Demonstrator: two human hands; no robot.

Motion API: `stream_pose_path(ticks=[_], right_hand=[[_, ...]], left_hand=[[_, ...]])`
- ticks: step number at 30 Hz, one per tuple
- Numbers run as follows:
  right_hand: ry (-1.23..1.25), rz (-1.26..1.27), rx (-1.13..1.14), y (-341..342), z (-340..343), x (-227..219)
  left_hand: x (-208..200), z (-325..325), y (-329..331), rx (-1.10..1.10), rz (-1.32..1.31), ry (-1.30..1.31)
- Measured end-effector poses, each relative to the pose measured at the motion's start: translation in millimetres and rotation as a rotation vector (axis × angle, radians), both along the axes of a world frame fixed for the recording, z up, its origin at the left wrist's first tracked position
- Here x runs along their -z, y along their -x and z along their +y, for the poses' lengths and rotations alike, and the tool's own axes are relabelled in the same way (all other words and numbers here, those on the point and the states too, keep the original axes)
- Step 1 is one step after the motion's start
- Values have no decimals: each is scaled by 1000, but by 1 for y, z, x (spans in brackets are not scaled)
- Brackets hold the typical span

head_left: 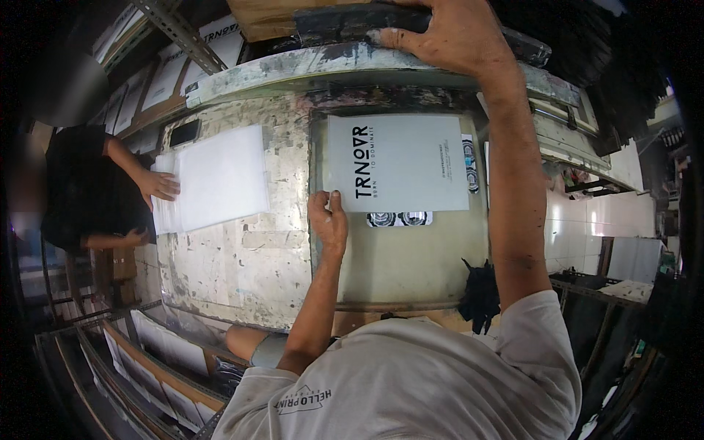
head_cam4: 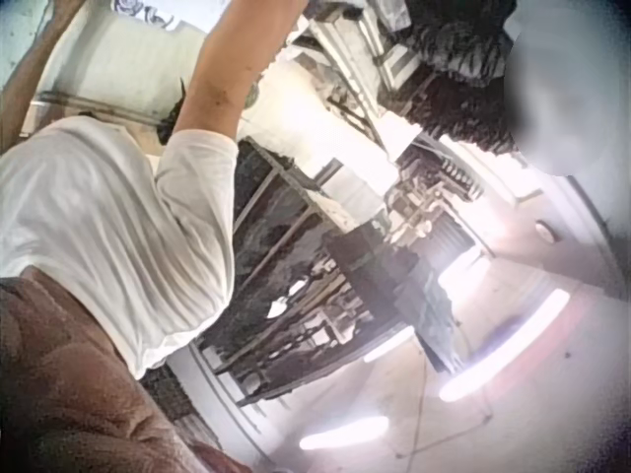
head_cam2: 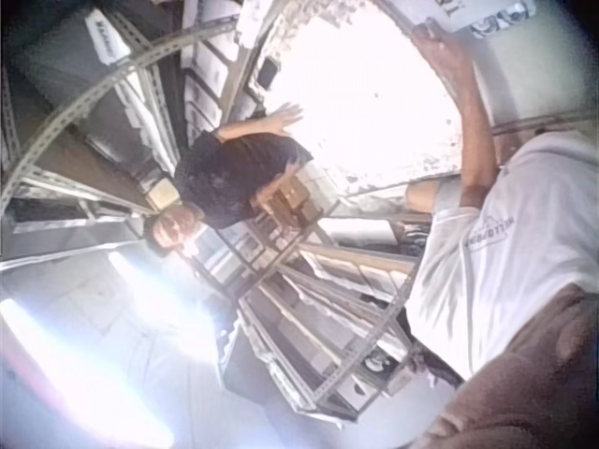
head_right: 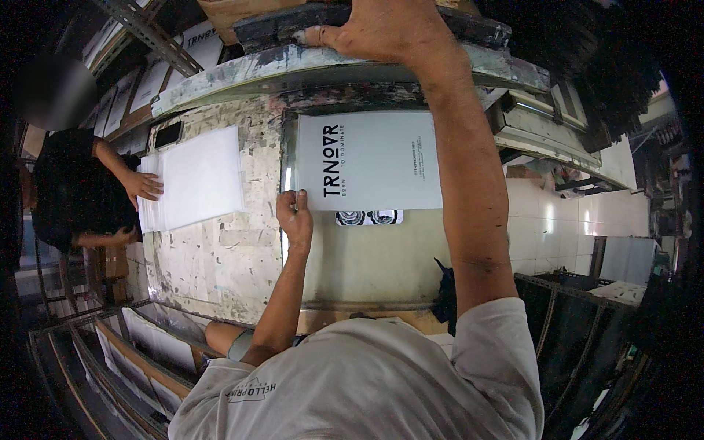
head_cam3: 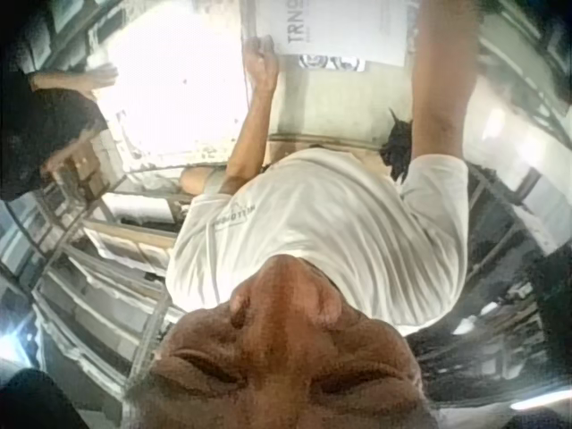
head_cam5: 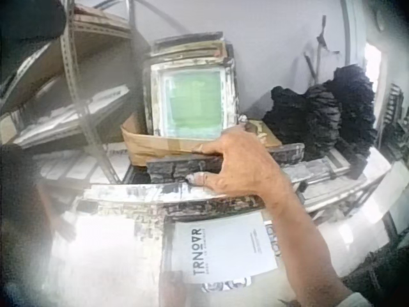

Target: The person performs screen printing by placing white sheets onto a table, lowering a frame, and pulling a squeegee across it to apply ink. They lift the frame to remove the printed sheet, place it aside, and repeat the process, occasionally pouring liquid from a bottle onto the screen.

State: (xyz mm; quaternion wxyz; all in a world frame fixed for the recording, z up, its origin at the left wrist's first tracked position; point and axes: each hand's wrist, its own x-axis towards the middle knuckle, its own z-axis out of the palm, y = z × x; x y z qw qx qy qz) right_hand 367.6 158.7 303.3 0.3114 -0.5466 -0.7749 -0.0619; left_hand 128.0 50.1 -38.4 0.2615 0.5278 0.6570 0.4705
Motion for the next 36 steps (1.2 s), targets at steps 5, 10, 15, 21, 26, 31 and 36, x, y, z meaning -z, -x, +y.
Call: stream_pose_path(ticks=[5, 10, 15, 21, 26, 31, 36], right_hand=[[95, 78, -5, 3, 1, -2], [12, -27, 136, 22, -19, -6], [69, 42, 165, 17, -12, -10], [-24, -18, 66, -16, 21, 30], [-52, -79, 87, -34, 27, 40], [50, -79, 130, -32, 26, 31], [36, -64, 103, -26, 23, 27]], left_hand=[[-16, 16, 10, -31, -211, -99], [-14, 18, 79, -107, -228, -95], [6, 14, 193, -306, -288, -10], [18, -23, 328, -696, 21, -11], [-55, -2, 248, -855, 808, -419], [-59, 26, 158, -311, 760, -446], [-12, 44, 156, -283, 769, -233]])
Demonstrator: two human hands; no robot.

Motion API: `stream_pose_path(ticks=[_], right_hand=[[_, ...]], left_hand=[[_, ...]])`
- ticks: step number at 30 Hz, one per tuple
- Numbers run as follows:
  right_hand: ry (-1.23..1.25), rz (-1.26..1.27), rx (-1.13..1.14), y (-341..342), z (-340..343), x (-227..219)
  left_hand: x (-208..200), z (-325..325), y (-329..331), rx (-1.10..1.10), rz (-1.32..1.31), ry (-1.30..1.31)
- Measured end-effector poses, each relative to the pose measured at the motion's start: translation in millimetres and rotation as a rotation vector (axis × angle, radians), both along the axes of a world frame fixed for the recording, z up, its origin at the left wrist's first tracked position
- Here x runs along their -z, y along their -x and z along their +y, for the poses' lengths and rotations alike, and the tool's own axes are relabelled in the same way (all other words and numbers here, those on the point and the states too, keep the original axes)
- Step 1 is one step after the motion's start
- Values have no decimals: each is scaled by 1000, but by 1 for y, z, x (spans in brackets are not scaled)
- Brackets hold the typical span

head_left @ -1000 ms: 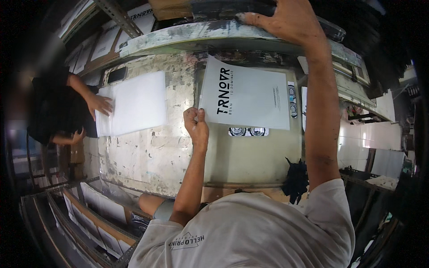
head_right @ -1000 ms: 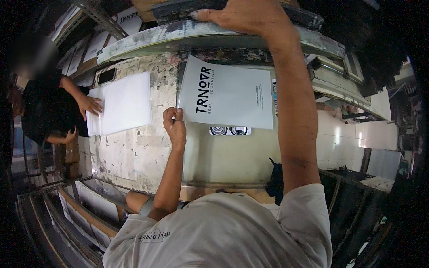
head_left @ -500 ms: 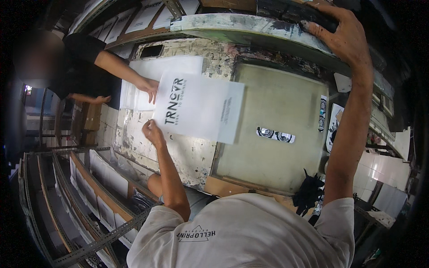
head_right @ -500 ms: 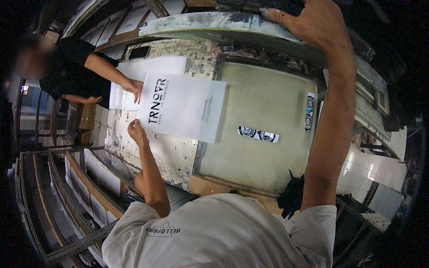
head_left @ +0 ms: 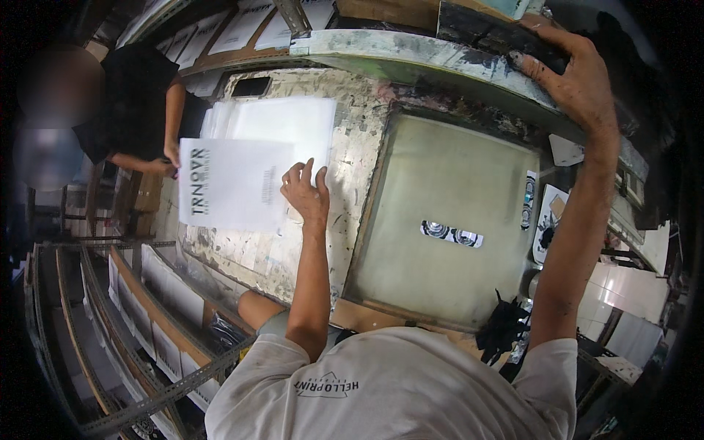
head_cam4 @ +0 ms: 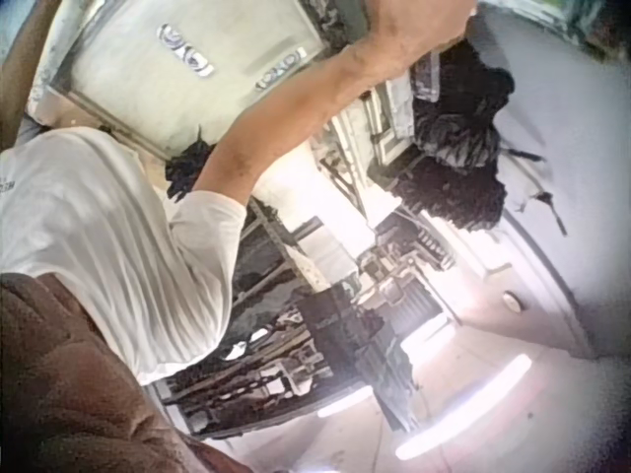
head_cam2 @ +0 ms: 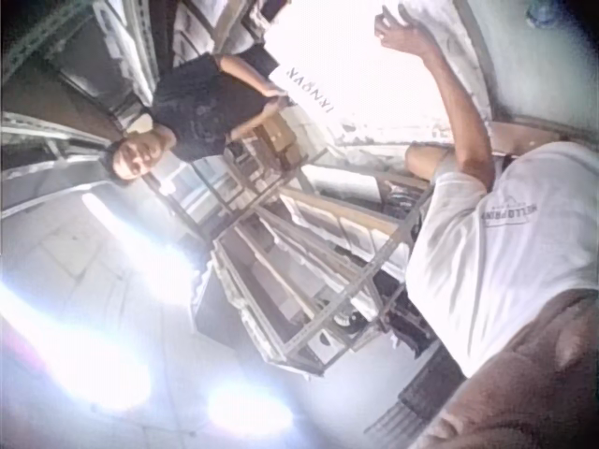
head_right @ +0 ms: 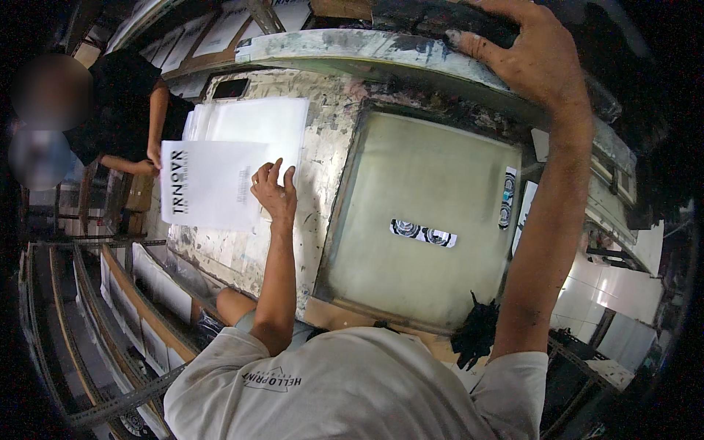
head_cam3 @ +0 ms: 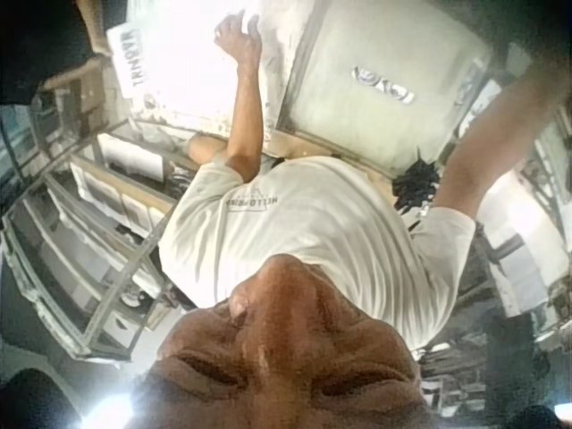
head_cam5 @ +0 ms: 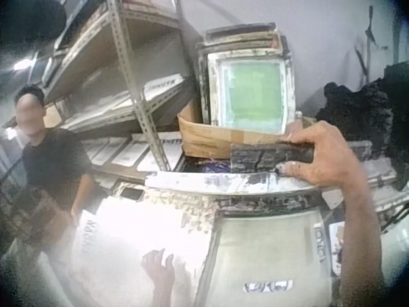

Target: The person performs screen printing by placing white sheets onto a table, lowering a frame, and pulling a squeegee across it to apply ink. They lift the frame to remove the printed sheet, place it aside, and repeat the process, occasionally pouring liquid from a bottle onto the screen.

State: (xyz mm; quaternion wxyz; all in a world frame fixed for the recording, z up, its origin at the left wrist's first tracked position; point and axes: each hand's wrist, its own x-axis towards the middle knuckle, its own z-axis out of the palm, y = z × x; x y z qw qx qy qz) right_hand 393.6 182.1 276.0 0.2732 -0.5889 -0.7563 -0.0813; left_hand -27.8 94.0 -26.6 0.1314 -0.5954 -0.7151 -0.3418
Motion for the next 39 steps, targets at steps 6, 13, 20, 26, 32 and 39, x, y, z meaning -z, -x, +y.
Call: stream_pose_path(ticks=[6, 13, 20, 26, 32, 39], right_hand=[[-19, 50, -17, -1, 0, 4], [-52, -31, -53, 2, -1, 1], [-28, 10, 23, 1, -1, 4], [-47, -17, 13, -5, 1, 7], [-51, -17, -13, 3, 0, 2], [-133, -44, -42, -4, -1, 6]], left_hand=[[44, -6, 29, -100, -205, 166], [32, 24, 45, -36, -439, -72], [38, 27, 63, -55, -813, 300], [11, 29, 56, -88, -1098, 246], [5, 33, 69, 73, -600, -116], [-53, 2, -46, 565, -241, 463]])
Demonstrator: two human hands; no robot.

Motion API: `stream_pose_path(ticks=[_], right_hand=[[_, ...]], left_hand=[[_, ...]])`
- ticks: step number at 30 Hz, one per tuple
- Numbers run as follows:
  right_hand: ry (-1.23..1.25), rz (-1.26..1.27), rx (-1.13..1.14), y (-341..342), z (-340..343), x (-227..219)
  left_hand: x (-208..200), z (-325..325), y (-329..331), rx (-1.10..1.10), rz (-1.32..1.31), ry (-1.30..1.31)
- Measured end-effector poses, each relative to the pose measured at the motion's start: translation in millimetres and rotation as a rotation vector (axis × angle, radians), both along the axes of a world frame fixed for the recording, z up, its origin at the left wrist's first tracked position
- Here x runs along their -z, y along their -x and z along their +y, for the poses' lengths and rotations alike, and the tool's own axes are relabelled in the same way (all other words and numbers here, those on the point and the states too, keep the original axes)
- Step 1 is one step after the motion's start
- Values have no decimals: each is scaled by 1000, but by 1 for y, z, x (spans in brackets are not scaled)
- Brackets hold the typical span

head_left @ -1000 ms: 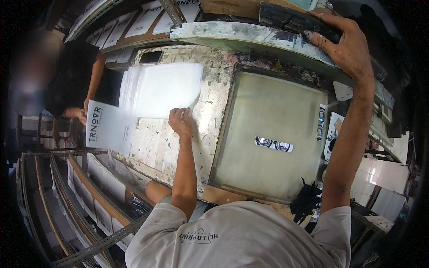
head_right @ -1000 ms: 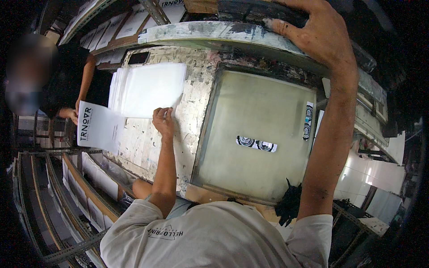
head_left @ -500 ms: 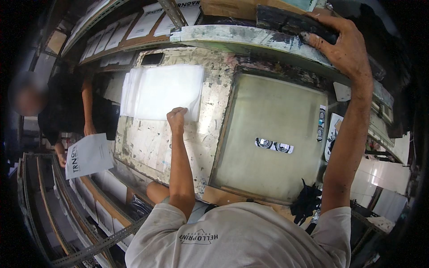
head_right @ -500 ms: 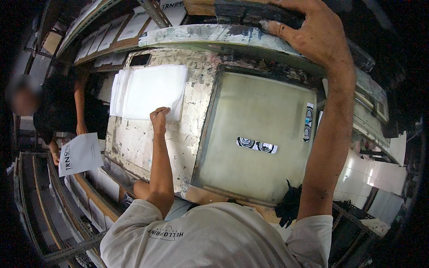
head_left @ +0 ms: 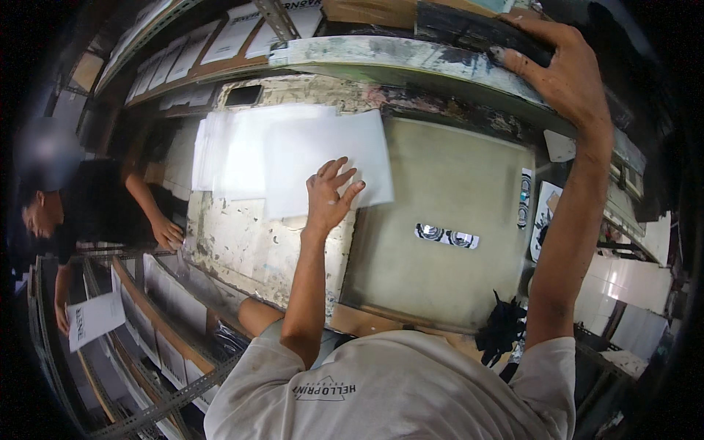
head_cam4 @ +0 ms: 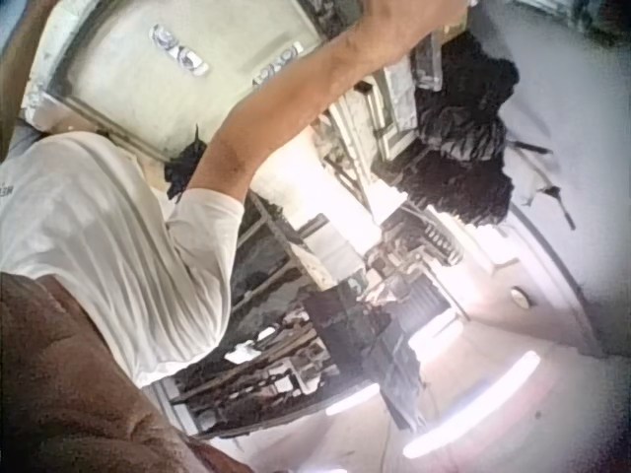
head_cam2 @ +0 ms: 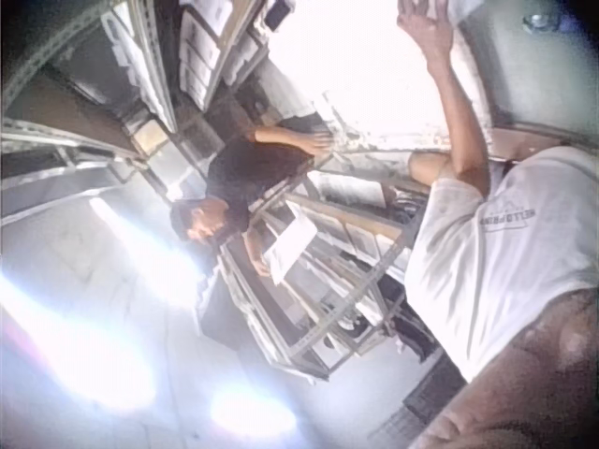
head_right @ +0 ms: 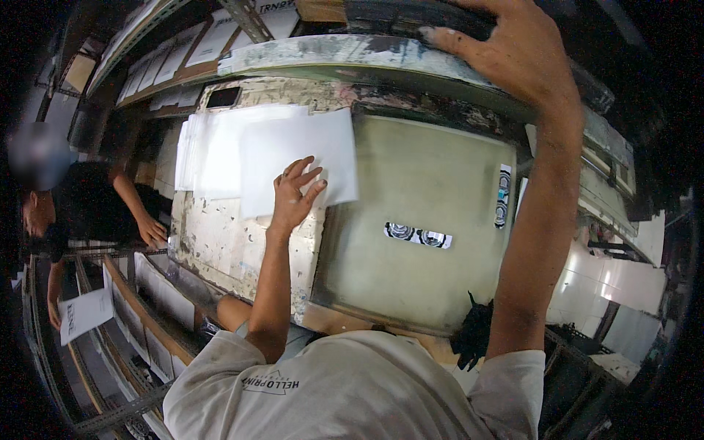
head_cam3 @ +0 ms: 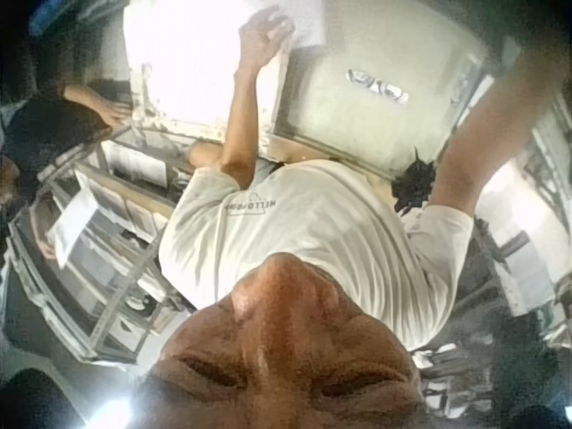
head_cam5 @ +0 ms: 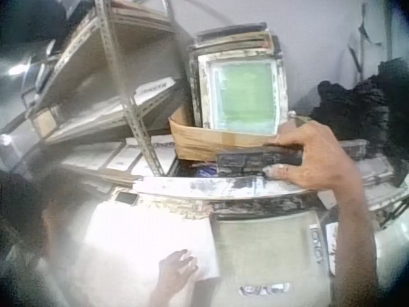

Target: The person performs screen printing by placing white sheets onto a table, lowering a frame, and pulling a squeegee across it to apply ink. They lift the frame to remove the printed sheet, place it aside, and repeat the process, occasionally pouring liquid from a bottle onto the screen.

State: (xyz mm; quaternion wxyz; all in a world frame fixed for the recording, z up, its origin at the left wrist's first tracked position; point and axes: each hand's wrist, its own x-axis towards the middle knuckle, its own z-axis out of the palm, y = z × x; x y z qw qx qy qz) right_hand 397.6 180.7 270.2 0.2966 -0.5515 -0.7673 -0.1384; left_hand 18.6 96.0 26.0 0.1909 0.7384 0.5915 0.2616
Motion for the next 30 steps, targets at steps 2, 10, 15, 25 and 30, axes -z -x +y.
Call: stream_pose_path(ticks=[2, 10, 15, 25, 30], right_hand=[[40, 26, -19, 11, -6, -13], [244, 113, 16, 28, -5, -34], [110, 86, -32, 27, -6, -30], [372, 171, 38, 40, -21, -58], [261, 138, -62, 30, 0, -33]], left_hand=[[23, -7, -17, -17, 223, -36], [85, 19, -124, 354, 140, -41], [90, 38, -180, 536, 87, -66], [88, 6, -207, 621, 78, -36], [88, -2, -204, 617, 92, -38]])
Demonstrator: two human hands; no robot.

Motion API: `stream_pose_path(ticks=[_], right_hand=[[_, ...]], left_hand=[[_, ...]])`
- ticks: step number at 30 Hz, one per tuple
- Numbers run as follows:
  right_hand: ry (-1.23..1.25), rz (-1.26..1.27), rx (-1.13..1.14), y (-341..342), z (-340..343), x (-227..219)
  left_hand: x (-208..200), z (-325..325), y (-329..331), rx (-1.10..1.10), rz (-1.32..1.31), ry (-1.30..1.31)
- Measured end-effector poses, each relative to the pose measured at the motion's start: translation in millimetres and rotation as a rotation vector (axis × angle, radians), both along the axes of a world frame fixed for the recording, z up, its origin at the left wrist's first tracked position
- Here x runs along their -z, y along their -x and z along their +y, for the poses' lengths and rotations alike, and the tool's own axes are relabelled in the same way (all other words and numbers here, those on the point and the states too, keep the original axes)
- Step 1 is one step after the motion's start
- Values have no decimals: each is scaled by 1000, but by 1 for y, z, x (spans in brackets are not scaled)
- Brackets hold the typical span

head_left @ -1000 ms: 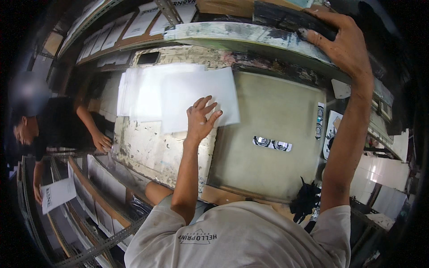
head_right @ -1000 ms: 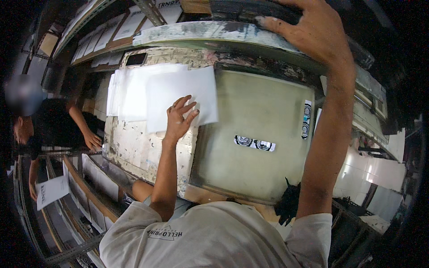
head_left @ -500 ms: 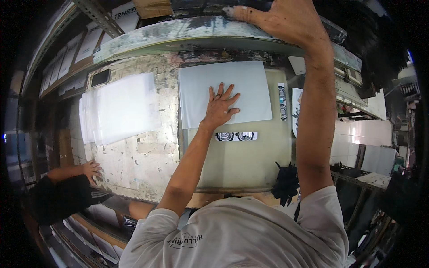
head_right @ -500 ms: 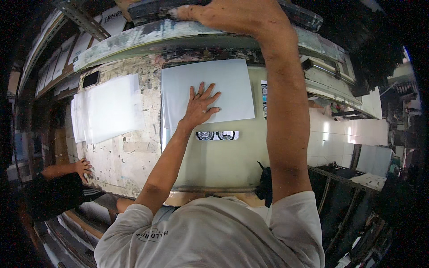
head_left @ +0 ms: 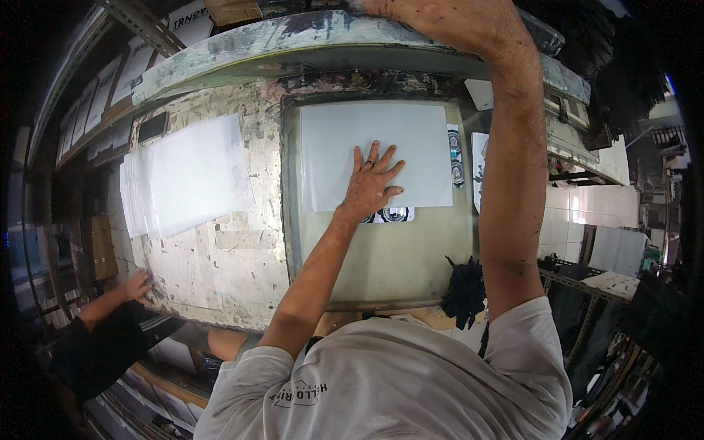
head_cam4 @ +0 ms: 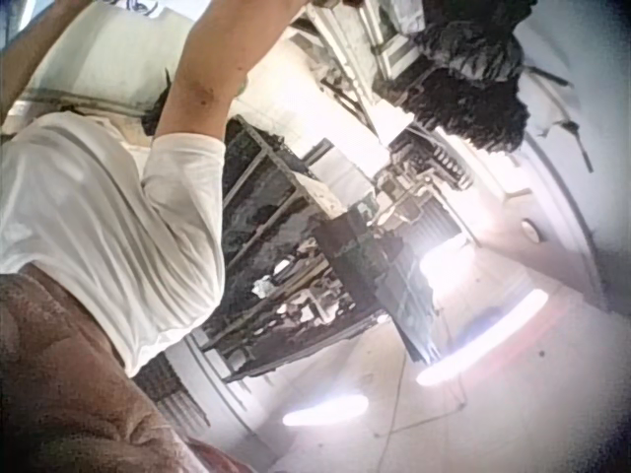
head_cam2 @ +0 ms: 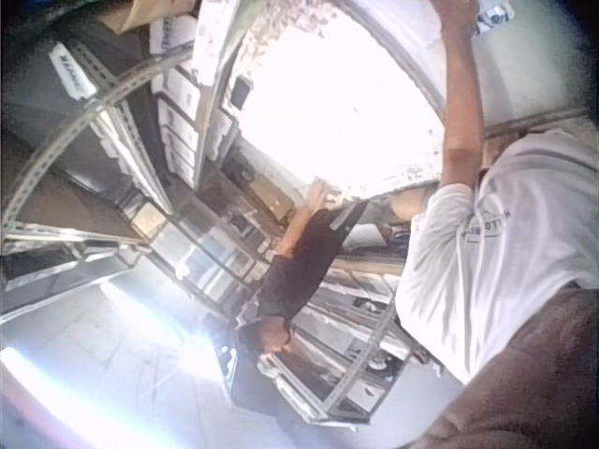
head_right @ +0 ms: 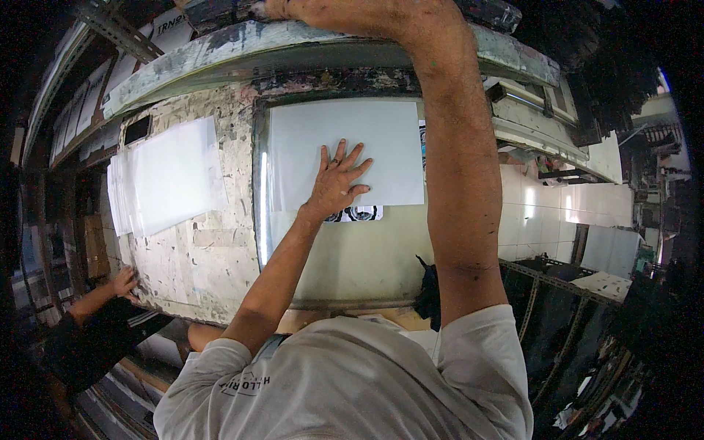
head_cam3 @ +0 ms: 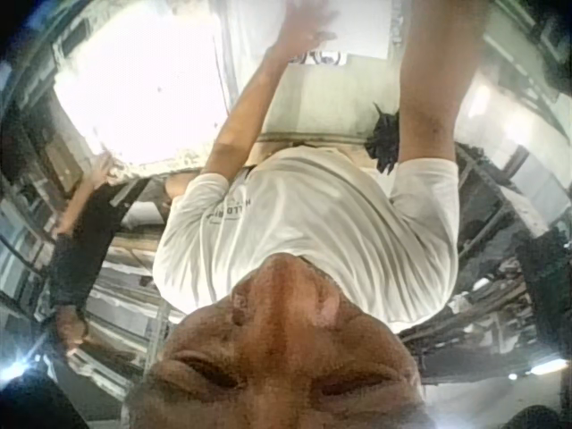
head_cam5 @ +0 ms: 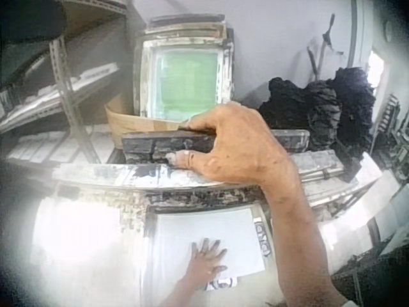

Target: The person performs screen printing by placing white sheets onto a table, lowering a frame, and pulling a squeegee across it to apply ink. They lift the frame to remove the printed sheet, place it aside, and repeat the process, occasionally pouring liquid from a bottle onto the screen.

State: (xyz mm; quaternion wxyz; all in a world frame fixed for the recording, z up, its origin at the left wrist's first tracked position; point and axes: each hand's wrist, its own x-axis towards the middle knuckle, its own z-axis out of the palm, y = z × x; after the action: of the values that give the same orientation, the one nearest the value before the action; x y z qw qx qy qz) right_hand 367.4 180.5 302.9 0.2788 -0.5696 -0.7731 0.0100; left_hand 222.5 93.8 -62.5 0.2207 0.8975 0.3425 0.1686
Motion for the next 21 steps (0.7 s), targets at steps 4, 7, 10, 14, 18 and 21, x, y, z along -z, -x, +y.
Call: stream_pose_path(ticks=[4, 7, 10, 14, 18, 21], right_hand=[[9, 50, 13, -6, -8, -5], [-35, 45, 0, -4, -7, -1], [-29, 47, 0, -1, -6, 2], [-27, -24, 28, -3, -15, 3], [-110, -61, 29, 10, -52, 7], [-246, -139, -81, 2, -64, 48]], left_hand=[[-6, -1, -10, 40, 28, 16], [-5, -4, -7, 24, 38, 11], [-7, -5, -2, 40, 4, 34], [-38, -6, 16, -52, -197, 83], [-94, -4, 64, -392, -822, 124], [-134, -6, 111, -673, -1202, 33]])
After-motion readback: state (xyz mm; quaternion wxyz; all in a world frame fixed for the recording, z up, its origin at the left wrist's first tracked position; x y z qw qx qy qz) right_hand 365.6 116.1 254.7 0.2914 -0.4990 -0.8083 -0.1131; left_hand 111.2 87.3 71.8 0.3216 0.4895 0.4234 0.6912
